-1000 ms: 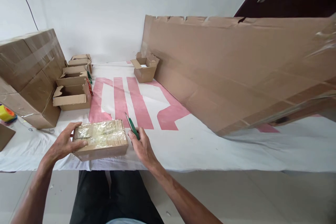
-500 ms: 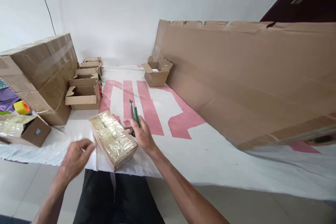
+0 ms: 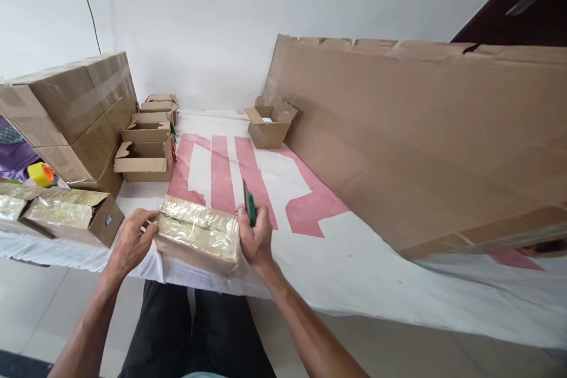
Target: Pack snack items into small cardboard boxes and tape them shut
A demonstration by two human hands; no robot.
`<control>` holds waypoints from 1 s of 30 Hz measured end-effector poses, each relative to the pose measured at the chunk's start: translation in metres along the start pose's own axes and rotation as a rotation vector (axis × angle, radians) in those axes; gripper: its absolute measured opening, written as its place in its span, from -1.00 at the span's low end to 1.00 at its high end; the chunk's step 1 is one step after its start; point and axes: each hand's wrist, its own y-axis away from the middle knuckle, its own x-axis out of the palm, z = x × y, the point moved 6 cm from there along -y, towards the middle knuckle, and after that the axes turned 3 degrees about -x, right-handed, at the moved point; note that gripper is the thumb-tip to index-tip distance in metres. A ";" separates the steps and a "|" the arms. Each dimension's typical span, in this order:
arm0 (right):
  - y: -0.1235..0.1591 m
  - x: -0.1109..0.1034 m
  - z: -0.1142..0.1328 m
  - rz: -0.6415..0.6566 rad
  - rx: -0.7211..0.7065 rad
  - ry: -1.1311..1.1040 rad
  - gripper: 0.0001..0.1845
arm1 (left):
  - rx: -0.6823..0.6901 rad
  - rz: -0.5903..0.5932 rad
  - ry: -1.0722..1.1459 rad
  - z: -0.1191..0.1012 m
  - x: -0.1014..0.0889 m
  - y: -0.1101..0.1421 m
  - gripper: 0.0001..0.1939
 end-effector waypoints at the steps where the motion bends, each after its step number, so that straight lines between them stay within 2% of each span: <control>1: -0.011 0.001 -0.004 0.018 -0.004 0.001 -0.63 | -0.032 0.024 0.041 0.003 -0.001 0.005 -0.64; 4: -0.034 0.006 -0.013 0.117 0.006 -0.019 -0.64 | -0.150 0.076 0.159 0.012 -0.001 0.011 -0.63; 9: -0.040 0.011 -0.015 0.176 0.007 -0.021 -0.65 | -0.263 0.122 0.187 0.015 0.000 -0.001 -0.71; 16: -0.039 0.008 -0.016 0.167 0.004 0.011 -0.65 | -0.179 0.228 0.090 0.008 0.003 -0.016 -0.86; 19: -0.039 0.008 -0.016 0.179 0.008 0.016 -0.64 | -0.147 0.269 0.087 0.007 0.004 -0.017 -0.84; 30: -0.043 0.005 -0.008 0.207 -0.002 0.051 -0.65 | -0.069 0.203 -0.186 -0.008 -0.002 0.001 -0.75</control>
